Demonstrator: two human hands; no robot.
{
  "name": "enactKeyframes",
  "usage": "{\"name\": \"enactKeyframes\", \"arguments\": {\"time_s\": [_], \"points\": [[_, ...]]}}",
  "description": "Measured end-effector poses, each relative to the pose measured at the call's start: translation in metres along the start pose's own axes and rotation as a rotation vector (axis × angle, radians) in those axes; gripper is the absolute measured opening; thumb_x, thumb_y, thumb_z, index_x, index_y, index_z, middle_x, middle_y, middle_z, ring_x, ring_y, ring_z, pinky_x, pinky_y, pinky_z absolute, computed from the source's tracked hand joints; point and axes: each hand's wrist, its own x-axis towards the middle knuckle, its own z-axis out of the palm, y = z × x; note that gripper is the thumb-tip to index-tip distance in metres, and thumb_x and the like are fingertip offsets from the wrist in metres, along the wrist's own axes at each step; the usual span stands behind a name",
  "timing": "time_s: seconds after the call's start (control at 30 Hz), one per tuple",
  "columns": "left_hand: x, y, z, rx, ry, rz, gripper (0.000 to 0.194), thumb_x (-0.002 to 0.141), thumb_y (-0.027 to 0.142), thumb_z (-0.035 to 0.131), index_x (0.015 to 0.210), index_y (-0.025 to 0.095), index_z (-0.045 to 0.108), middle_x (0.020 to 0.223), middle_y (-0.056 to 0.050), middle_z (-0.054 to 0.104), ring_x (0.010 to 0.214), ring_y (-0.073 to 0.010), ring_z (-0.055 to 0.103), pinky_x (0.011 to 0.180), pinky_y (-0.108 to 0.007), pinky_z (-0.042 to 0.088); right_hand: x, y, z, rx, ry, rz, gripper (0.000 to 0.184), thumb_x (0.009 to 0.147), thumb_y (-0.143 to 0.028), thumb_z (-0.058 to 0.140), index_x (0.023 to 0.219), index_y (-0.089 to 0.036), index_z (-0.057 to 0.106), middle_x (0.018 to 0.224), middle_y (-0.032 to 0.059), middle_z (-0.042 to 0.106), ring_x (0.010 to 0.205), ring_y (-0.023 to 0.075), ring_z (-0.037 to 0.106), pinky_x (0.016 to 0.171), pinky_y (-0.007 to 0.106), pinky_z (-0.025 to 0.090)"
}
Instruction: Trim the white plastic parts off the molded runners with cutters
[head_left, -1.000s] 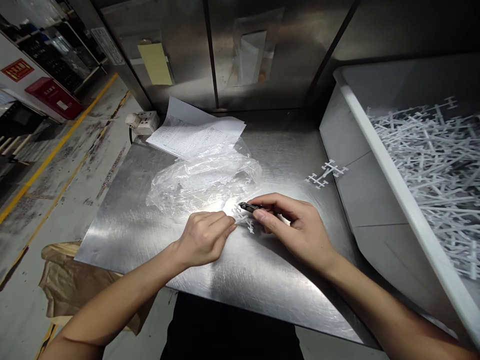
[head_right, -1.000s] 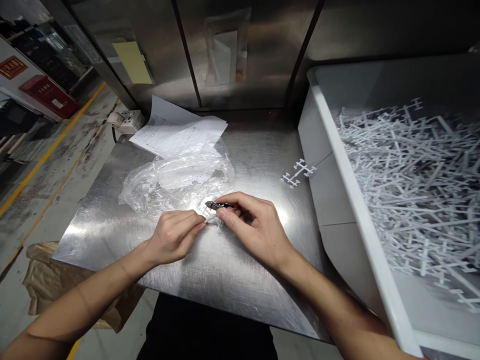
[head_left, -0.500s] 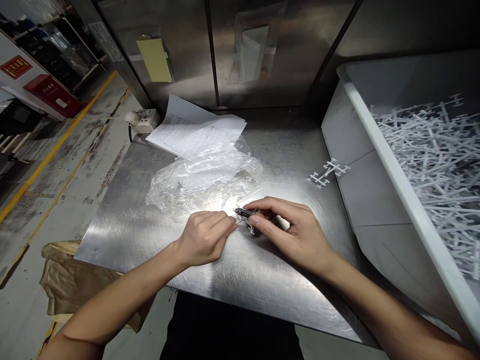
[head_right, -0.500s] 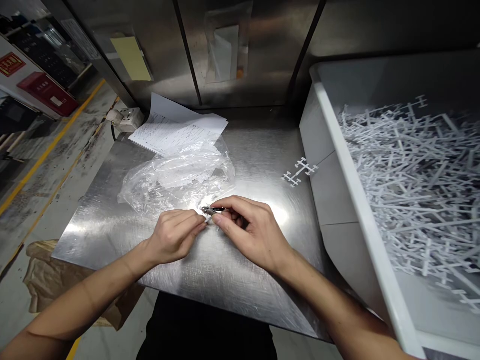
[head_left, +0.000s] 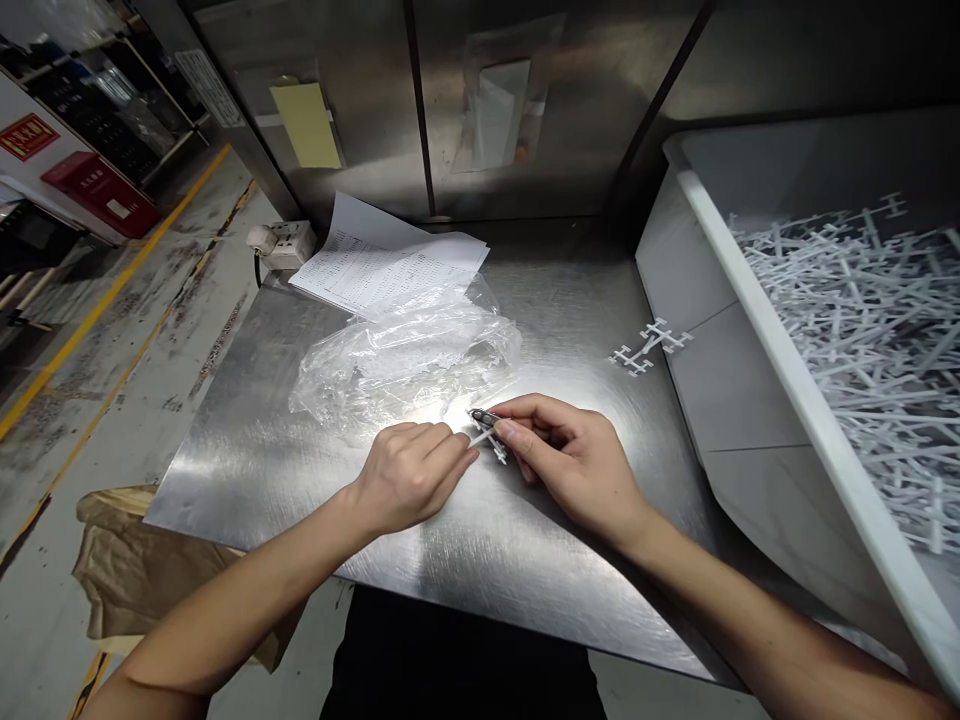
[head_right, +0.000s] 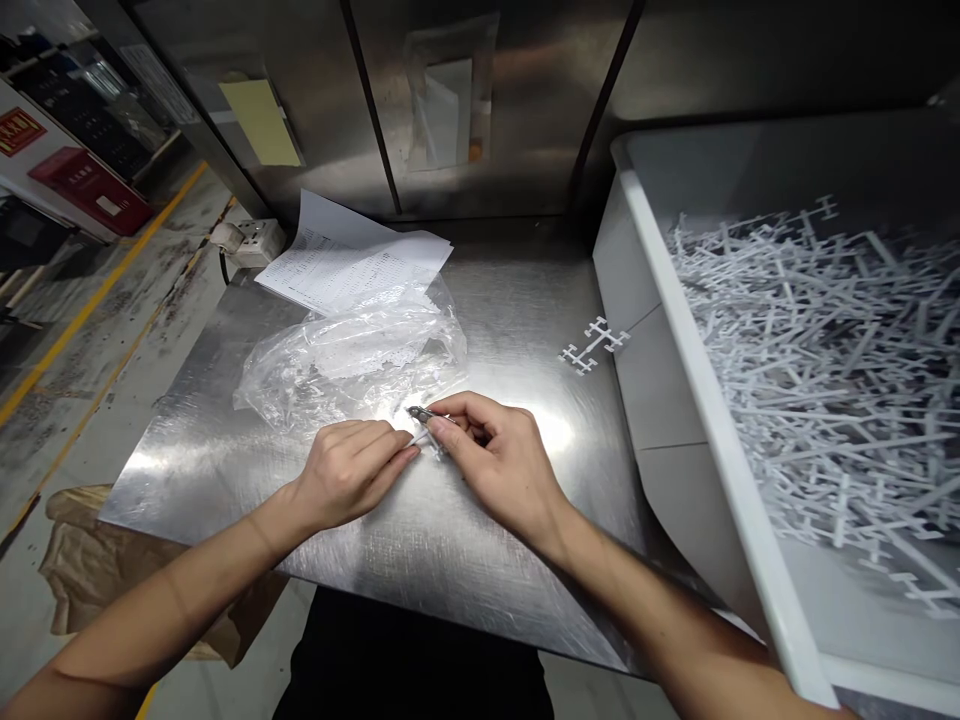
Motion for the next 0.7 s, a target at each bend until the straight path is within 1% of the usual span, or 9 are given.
{"name": "enactKeyframes", "arguments": {"time_s": [0.13,0.23,0.3,0.33,0.47,0.6,0.7], "points": [[0.000,0.000,0.001,0.001,0.005,-0.006,0.017,0.111,0.018,0.062,0.095,0.016,0.067,0.071,0.001,0.067,0.058,-0.0134,0.059,0.054,-0.030,0.042,0.003,0.001,-0.002,0.053,-0.012,0.051,0.030,0.099,-0.045,0.078,0.108,-0.018,0.084,0.077,0.0035,0.074,0.063,0.0163,0.061,0.056,0.031,0.044],[-0.001,-0.002,0.000,-0.002,0.013,-0.013,0.011,0.112,0.017,0.060,0.106,0.014,0.069,0.074,0.000,0.070,0.061,-0.0140,0.063,0.056,-0.029,0.045,0.007,-0.002,-0.006,0.042,-0.031,0.035,0.031,0.099,-0.047,0.077,0.108,-0.018,0.085,0.076,0.0030,0.073,0.063,0.0164,0.060,0.057,0.031,0.044],[-0.002,-0.004,-0.001,0.006,0.025,-0.024,0.011,0.112,0.016,0.058,0.112,0.013,0.069,0.076,0.000,0.071,0.062,-0.0141,0.064,0.057,-0.029,0.046,0.009,-0.005,-0.011,0.014,-0.031,0.006,0.030,0.099,-0.046,0.077,0.108,-0.019,0.085,0.075,0.0027,0.072,0.064,0.0167,0.061,0.058,0.031,0.044],[-0.003,-0.005,-0.001,0.009,0.032,-0.033,0.012,0.112,0.015,0.057,0.113,0.014,0.069,0.076,0.000,0.071,0.062,-0.0139,0.064,0.057,-0.029,0.046,0.010,-0.006,-0.014,0.001,-0.025,-0.010,0.029,0.099,-0.045,0.077,0.109,-0.019,0.085,0.074,0.0025,0.072,0.064,0.0170,0.061,0.059,0.032,0.045],[-0.003,-0.008,-0.004,-0.016,0.050,-0.080,0.014,0.111,0.013,0.056,0.104,0.016,0.068,0.075,0.000,0.071,0.061,-0.0131,0.065,0.057,-0.028,0.046,0.013,-0.009,-0.021,-0.012,-0.010,-0.043,0.025,0.098,-0.042,0.078,0.110,-0.020,0.085,0.074,0.0024,0.073,0.063,0.0184,0.064,0.061,0.034,0.049],[-0.002,-0.008,-0.007,-0.065,0.068,-0.107,0.013,0.111,0.012,0.057,0.111,0.015,0.069,0.082,-0.002,0.077,0.065,-0.0136,0.070,0.058,-0.027,0.049,0.013,-0.010,-0.023,-0.038,-0.053,-0.072,0.024,0.097,-0.041,0.079,0.109,-0.022,0.085,0.080,0.0043,0.077,0.069,0.0211,0.069,0.064,0.035,0.052],[-0.002,-0.009,-0.008,-0.092,0.059,-0.139,0.015,0.111,0.012,0.055,0.111,0.016,0.070,0.085,-0.004,0.079,0.067,-0.0139,0.072,0.061,-0.027,0.051,0.013,-0.011,-0.023,-0.059,-0.079,-0.093,0.024,0.097,-0.042,0.078,0.109,-0.022,0.085,0.082,0.0053,0.079,0.073,0.0226,0.071,0.065,0.036,0.053]]}}
